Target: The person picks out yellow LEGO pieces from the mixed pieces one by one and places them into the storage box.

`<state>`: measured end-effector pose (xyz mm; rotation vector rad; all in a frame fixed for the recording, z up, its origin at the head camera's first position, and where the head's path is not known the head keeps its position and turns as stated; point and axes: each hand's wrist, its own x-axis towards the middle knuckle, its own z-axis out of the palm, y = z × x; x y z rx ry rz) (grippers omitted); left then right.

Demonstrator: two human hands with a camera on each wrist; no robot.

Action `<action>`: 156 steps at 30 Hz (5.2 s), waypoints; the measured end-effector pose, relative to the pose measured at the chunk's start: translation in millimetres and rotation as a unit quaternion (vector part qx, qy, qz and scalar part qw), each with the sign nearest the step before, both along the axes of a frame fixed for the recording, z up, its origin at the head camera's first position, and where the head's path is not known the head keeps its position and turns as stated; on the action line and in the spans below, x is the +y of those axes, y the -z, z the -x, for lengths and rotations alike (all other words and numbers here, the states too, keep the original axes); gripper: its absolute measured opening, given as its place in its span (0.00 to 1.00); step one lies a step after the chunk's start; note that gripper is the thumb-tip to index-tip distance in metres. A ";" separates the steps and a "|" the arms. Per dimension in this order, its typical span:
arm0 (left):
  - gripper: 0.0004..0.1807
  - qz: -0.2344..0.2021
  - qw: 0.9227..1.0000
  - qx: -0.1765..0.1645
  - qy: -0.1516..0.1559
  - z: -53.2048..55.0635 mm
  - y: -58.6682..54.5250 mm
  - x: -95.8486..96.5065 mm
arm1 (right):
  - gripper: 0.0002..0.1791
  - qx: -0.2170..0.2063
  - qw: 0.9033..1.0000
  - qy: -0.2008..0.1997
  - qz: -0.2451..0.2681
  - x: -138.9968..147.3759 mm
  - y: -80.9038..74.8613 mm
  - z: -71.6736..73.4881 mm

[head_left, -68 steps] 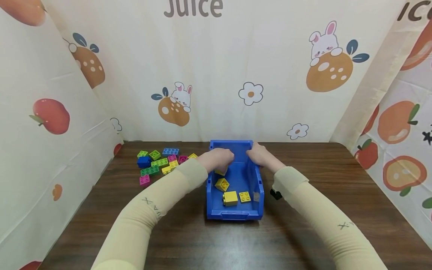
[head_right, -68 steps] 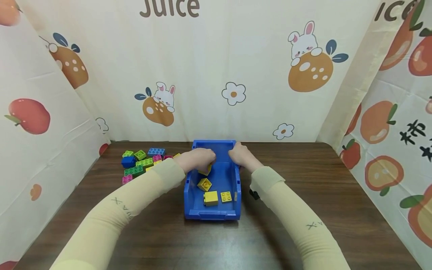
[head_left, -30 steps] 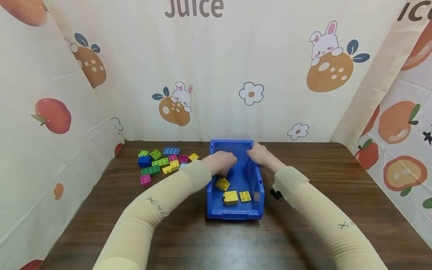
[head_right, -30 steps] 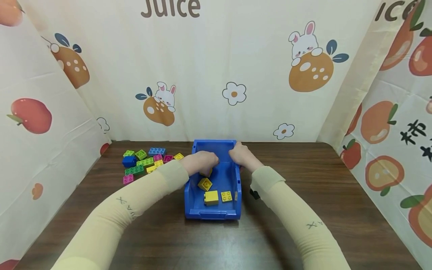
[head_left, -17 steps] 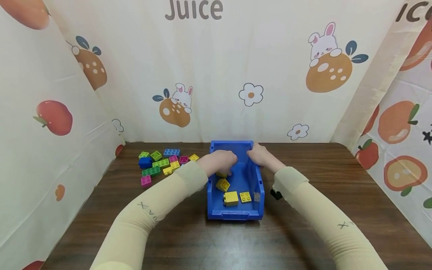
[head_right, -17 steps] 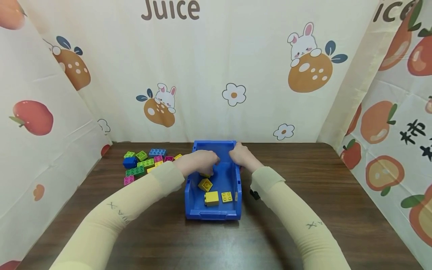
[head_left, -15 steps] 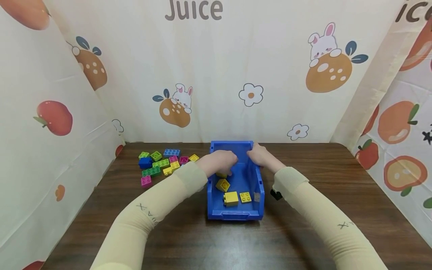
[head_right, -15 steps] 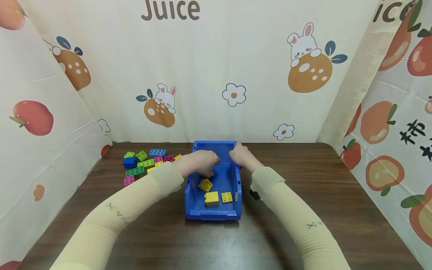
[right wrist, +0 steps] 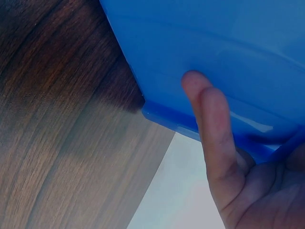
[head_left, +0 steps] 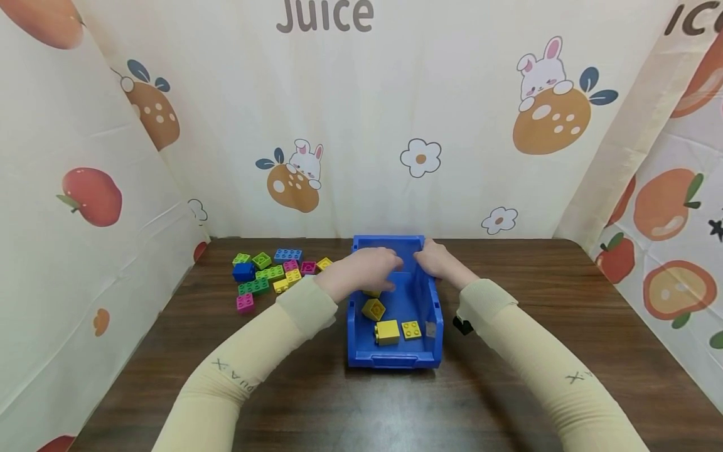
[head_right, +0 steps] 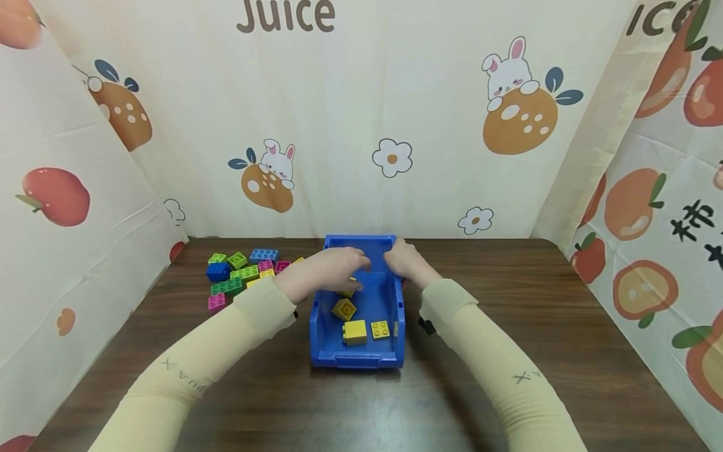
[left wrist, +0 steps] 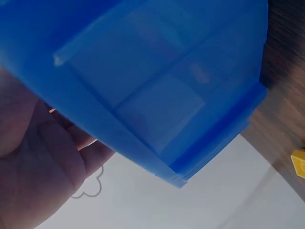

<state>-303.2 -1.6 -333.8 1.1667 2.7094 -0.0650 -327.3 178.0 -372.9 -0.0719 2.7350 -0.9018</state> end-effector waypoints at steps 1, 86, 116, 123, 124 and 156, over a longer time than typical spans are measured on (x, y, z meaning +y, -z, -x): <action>0.24 -0.007 1.000 0.004 0.001 -0.9 -0.4 -1.6 | 0.28 -0.001 1.000 0.002 0.001 0.0 -0.1 0.1; 0.32 -0.143 0.947 0.032 -0.287 -12.4 76.9 -195.3 | 0.30 0.002 1.000 0.006 0.002 -1.7 0.0 1.7; 0.19 -0.049 0.956 0.047 -0.285 22.4 90.8 -196.6 | 0.30 0.003 1.000 0.005 0.009 -0.4 2.0 2.4; 0.19 -0.044 0.958 0.032 -0.281 25.2 88.1 -196.8 | 0.29 0.008 1.000 0.004 0.005 -0.7 2.6 3.2; 0.19 -0.045 0.959 0.031 -0.279 25.1 87.3 -196.7 | 0.29 0.008 1.000 0.004 0.006 -0.7 2.6 3.2; 0.17 -0.070 0.963 0.028 -0.258 17.2 62.2 -192.1 | 0.30 0.002 1.000 0.007 0.014 -0.2 2.4 1.3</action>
